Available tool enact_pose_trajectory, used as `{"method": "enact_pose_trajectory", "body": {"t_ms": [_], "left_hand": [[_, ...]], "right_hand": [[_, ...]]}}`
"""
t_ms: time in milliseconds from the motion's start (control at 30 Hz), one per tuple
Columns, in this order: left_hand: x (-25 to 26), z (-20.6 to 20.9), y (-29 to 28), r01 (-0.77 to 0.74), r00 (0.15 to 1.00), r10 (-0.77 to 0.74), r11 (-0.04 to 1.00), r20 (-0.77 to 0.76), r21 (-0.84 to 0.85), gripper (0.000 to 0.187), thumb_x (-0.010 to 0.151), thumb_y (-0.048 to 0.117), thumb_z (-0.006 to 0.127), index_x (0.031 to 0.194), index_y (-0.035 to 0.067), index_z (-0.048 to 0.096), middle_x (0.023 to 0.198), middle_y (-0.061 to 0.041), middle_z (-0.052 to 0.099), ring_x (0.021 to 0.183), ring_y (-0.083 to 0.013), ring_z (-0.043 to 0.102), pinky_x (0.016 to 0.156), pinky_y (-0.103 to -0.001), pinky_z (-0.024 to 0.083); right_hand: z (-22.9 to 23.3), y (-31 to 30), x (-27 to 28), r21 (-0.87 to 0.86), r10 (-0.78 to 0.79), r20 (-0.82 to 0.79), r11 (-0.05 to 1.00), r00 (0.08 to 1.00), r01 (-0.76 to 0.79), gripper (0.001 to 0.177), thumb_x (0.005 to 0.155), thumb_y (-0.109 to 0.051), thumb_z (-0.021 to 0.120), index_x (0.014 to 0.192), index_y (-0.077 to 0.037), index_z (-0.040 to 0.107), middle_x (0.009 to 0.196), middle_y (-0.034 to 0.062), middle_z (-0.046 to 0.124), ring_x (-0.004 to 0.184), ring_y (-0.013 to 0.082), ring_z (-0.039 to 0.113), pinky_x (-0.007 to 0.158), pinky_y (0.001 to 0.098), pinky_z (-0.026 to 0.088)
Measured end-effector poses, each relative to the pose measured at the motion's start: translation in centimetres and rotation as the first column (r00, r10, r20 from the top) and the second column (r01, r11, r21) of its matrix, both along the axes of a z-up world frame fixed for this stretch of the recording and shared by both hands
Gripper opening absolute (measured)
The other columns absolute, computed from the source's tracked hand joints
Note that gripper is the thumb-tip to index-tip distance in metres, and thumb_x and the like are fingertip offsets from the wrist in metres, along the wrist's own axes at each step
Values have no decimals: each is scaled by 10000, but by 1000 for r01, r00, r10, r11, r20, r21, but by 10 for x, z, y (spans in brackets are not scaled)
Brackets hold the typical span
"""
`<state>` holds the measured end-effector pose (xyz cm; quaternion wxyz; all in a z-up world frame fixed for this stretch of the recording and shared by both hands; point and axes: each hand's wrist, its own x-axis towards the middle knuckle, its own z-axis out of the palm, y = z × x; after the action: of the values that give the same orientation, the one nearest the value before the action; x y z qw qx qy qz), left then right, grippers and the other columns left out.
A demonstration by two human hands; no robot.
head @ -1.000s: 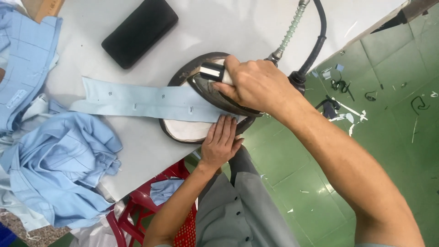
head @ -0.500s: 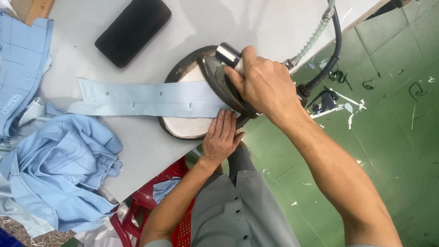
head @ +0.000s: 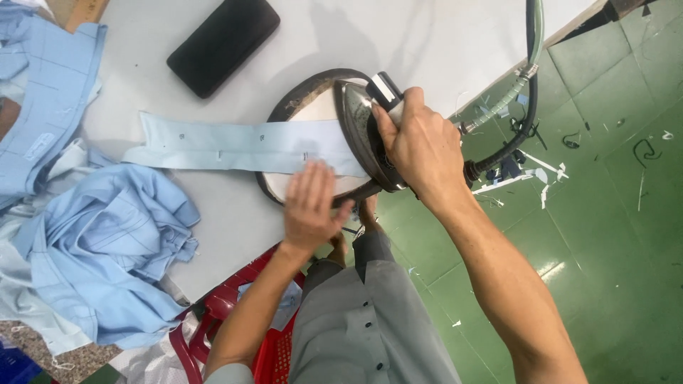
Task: The person irons a light blue fabric piece on a white table using a steam iron and a black sponge. They repeatedly press the iron over the fabric, occasionally using the sponge to smooth the surface, and later iron a long strip of fabric on a curved pressing board.
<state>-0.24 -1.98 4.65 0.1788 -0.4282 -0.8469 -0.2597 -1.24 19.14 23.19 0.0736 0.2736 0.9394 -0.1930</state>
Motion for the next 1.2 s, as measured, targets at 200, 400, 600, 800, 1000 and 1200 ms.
{"method": "enact_pose_trajectory", "body": {"t_ms": [200,400,600,800,1000,1200], "left_hand": [[-114,49,-10,-221,975,220,975,22,16,623,1069,426,507,1501,-20,453,1518,-219,446,1455,-387,364,1195,-516,271],[-162,82,18,-193,966,225,957,131,-219,608,1121,428,485,1514,-31,418,1589,-198,405,1495,-352,320,1253,-526,249],[-72,65,-11,-94,965,110,993,239,-76,632,1060,485,435,1504,36,448,1564,-188,413,1497,-348,301,1235,-528,176],[-29,0,-35,-268,940,269,963,209,-33,710,1023,492,421,1525,-10,430,1579,-231,403,1478,-419,340,1208,-557,243],[-32,-26,-24,-348,930,304,911,209,224,751,969,483,462,1473,-73,465,1500,-287,464,1406,-474,425,1173,-571,339],[-28,-12,-23,-428,844,334,891,419,152,704,944,339,579,1506,-56,426,1514,-274,461,1428,-438,412,1222,-528,295]], "right_hand": [[4,-11,8,5,-6,28,1000,1000,6,472,1089,-434,525,1090,35,580,764,261,693,741,455,744,644,553,601],[-13,-10,17,-69,73,92,995,993,-67,543,1057,-579,451,1079,-38,412,731,141,658,548,381,625,494,547,533],[5,-13,18,-58,196,114,980,974,-190,486,1045,-474,503,1074,4,586,766,238,717,751,423,759,682,528,611],[-2,-17,12,65,378,77,922,923,-383,477,1029,-504,502,1059,-32,562,777,214,698,684,418,744,661,539,606],[-7,-20,-1,143,529,16,839,849,-525,419,1014,-468,556,1032,-50,575,758,166,679,643,384,739,599,511,603],[2,-4,-12,-147,601,113,798,791,-585,529,1020,-460,422,1295,-12,476,968,250,664,838,501,723,723,603,575]]}}
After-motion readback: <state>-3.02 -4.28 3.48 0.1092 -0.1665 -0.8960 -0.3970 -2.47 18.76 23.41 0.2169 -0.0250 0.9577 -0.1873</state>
